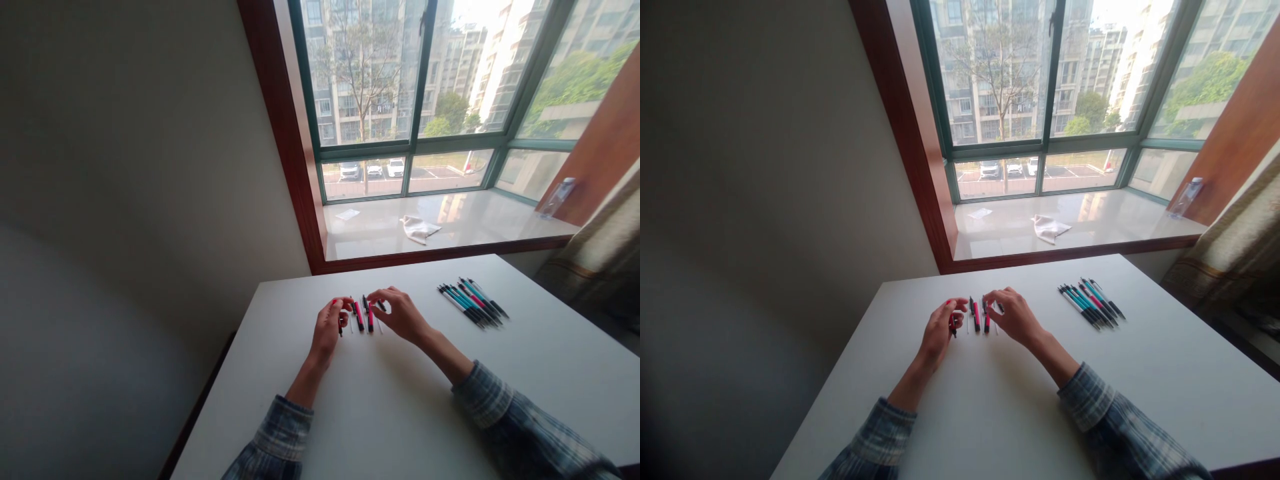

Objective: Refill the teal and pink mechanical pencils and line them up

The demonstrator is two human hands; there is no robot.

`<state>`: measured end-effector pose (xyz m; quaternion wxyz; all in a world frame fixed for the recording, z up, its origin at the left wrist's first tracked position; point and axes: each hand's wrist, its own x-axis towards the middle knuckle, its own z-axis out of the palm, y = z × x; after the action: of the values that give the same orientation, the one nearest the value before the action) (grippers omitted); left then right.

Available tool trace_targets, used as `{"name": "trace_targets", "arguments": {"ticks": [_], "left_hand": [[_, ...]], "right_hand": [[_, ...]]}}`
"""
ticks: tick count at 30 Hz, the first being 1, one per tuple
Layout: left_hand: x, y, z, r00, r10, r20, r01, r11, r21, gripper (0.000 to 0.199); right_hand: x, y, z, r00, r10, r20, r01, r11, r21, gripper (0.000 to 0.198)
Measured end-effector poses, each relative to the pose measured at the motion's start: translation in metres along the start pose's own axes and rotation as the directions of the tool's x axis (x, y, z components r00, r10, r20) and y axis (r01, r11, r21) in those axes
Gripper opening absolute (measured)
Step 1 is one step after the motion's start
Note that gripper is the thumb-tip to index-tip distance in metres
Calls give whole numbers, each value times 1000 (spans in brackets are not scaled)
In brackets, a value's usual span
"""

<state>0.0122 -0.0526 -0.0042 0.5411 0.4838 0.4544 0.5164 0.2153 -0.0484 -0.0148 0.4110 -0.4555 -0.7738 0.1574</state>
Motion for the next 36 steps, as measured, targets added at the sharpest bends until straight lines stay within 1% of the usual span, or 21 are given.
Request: {"name": "trace_targets", "arguments": {"ticks": [1, 2, 4, 6, 9, 11, 13, 16, 18, 20, 22, 25, 28, 31, 34, 36], "left_hand": [[-1, 0, 1, 1000, 8, 1, -8, 1000, -11, 41], [-2, 0, 2, 1000, 18, 9, -18, 1000, -21, 42], [-5, 1, 4, 998, 39, 45, -37, 999, -34, 44], [-7, 1, 6, 994, 58, 88, -56, 998, -26, 47], [-9, 3, 7, 988, 79, 134, -83, 996, 20, 51], [-8, 4, 6, 986, 99, 135, -106, 993, 47, 52], [-6, 4, 3, 988, 127, 84, -134, 988, 83, 52], [-1, 4, -2, 982, 182, -49, -174, 976, 131, 50], [1, 3, -5, 971, 206, -122, -192, 974, 118, 47], [2, 2, -7, 960, 215, -179, -202, 975, 89, 42], [3, 0, -8, 953, 217, -209, -204, 975, 84, 38], [2, -1, -7, 958, 214, -191, -201, 976, 87, 38], [2, -1, -7, 963, 207, -172, -198, 978, 69, 43], [4, -1, -8, 965, 200, -170, -192, 980, 58, 41], [4, -1, -8, 979, 131, -154, -131, 991, 15, 39], [1, -2, -5, 994, 53, -100, -57, 998, -33, 37]], "right_hand": [[-4, -7, 5, 999, 31, -12, -30, 997, 75, 7], [-7, -15, 10, 998, 66, -3, -64, 985, 161, 5], [-13, -28, 20, 991, 127, 35, -132, 931, 340, 14], [-17, -39, 29, 983, 173, 67, -184, 859, 478, 21], [-19, -46, 37, 972, 215, 89, -226, 775, 590, 26], [-18, -47, 38, 967, 233, 100, -241, 730, 639, 27], [-17, -45, 38, 961, 251, 112, -257, 675, 692, 26], [-16, -42, 39, 947, 289, 142, -293, 585, 756, 29], [-15, -38, 40, 934, 321, 157, -318, 544, 777, 32], [-15, -35, 41, 922, 356, 152, -331, 523, 785, 35], [-15, -32, 42, 911, 388, 139, -340, 518, 785, 36], [-15, -29, 42, 908, 397, 134, -345, 525, 778, 37], [-15, -29, 41, 914, 380, 143, -342, 531, 775, 36], [-14, -29, 38, 910, 390, 140, -349, 539, 767, 37], [-11, -25, 31, 890, 447, 89, -339, 520, 784, 40], [-9, -21, 24, 870, 493, 21, -309, 513, 801, 43]]}}
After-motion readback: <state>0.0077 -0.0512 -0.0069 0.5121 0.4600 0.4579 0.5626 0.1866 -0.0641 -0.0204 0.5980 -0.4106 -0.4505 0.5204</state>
